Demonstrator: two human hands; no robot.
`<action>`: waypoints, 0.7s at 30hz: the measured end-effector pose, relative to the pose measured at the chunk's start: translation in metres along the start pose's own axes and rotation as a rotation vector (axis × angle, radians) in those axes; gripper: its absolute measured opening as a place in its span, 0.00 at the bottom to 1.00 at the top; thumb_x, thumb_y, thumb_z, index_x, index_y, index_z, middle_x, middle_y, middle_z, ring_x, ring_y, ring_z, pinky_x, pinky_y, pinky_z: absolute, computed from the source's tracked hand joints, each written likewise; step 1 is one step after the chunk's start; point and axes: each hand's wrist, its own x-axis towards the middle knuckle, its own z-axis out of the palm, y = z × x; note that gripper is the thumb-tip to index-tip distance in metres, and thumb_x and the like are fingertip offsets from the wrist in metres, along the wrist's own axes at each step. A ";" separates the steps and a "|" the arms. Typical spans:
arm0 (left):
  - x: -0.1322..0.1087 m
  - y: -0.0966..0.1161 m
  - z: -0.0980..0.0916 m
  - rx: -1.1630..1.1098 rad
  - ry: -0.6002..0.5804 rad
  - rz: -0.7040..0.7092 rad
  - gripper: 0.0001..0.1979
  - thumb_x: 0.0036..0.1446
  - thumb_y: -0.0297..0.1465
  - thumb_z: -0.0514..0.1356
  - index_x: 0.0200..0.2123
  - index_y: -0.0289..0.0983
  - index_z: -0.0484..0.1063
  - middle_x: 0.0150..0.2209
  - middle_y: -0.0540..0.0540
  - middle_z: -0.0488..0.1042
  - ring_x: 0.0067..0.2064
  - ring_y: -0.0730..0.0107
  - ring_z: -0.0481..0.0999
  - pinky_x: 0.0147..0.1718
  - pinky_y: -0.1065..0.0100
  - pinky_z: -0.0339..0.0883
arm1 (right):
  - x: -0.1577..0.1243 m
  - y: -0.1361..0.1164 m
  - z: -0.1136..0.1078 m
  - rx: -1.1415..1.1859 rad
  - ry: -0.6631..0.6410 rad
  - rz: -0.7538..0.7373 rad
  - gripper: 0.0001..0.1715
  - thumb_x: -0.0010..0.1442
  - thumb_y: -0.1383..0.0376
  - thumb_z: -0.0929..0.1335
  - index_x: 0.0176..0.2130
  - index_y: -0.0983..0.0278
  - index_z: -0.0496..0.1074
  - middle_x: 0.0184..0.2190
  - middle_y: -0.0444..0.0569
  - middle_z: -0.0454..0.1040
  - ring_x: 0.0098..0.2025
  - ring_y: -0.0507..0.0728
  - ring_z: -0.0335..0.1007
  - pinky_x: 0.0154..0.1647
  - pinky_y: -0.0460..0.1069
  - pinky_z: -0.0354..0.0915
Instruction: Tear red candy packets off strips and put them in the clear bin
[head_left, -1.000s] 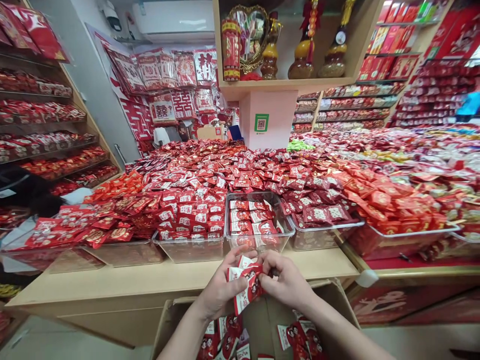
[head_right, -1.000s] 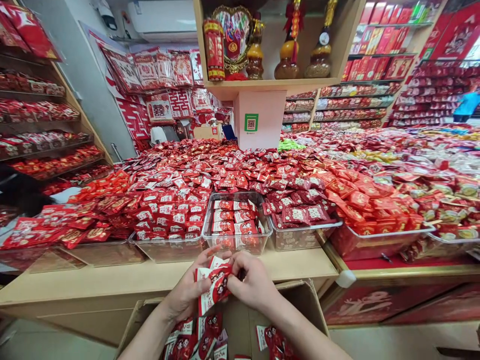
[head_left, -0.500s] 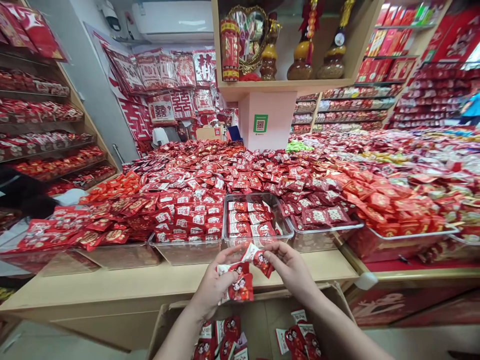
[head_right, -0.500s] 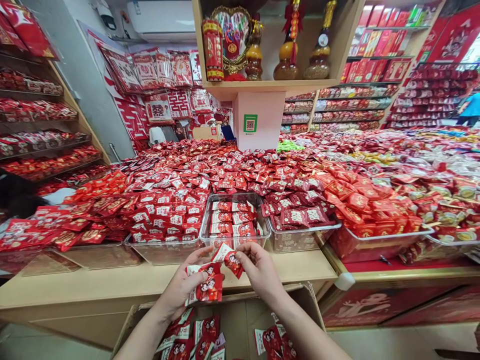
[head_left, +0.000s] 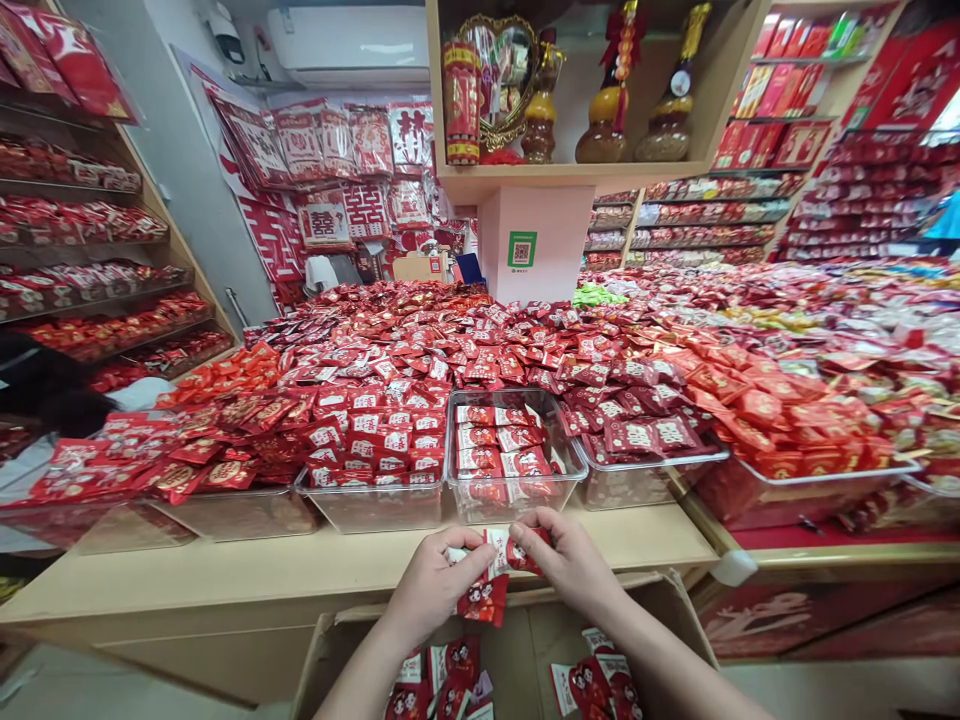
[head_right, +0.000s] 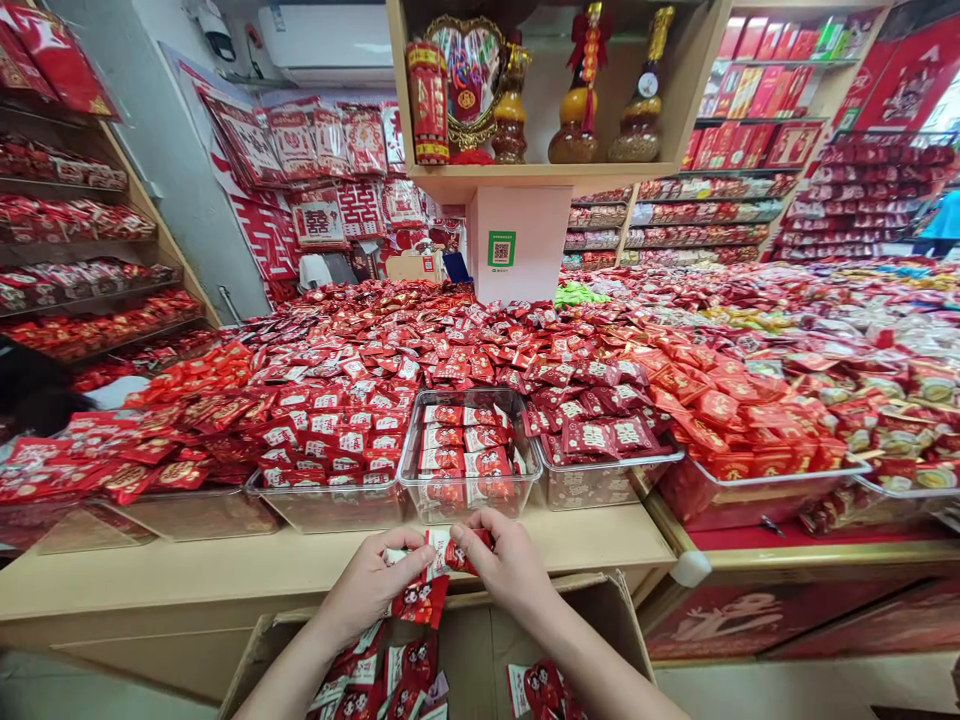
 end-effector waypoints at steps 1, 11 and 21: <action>0.000 0.000 0.000 -0.007 0.005 0.007 0.11 0.45 0.38 0.59 0.23 0.35 0.71 0.18 0.53 0.67 0.20 0.76 0.61 0.20 0.75 0.53 | 0.000 0.000 0.001 -0.011 0.005 -0.001 0.19 0.54 0.54 0.60 0.22 0.65 0.62 0.17 0.41 0.60 0.22 0.49 0.54 0.22 0.44 0.54; -0.001 -0.006 0.010 -0.286 0.060 0.012 0.08 0.45 0.34 0.61 0.23 0.35 0.69 0.19 0.55 0.65 0.21 0.79 0.61 0.21 0.77 0.55 | -0.001 -0.005 0.001 0.163 0.051 0.012 0.19 0.53 0.54 0.61 0.21 0.64 0.58 0.16 0.39 0.53 0.20 0.47 0.49 0.20 0.44 0.51; 0.001 -0.009 0.010 -0.453 0.080 -0.051 0.08 0.45 0.34 0.61 0.24 0.35 0.67 0.17 0.56 0.67 0.18 0.81 0.62 0.19 0.79 0.56 | 0.002 -0.004 0.002 0.569 -0.082 0.127 0.22 0.41 0.59 0.71 0.32 0.63 0.59 0.22 0.39 0.65 0.21 0.47 0.59 0.20 0.43 0.58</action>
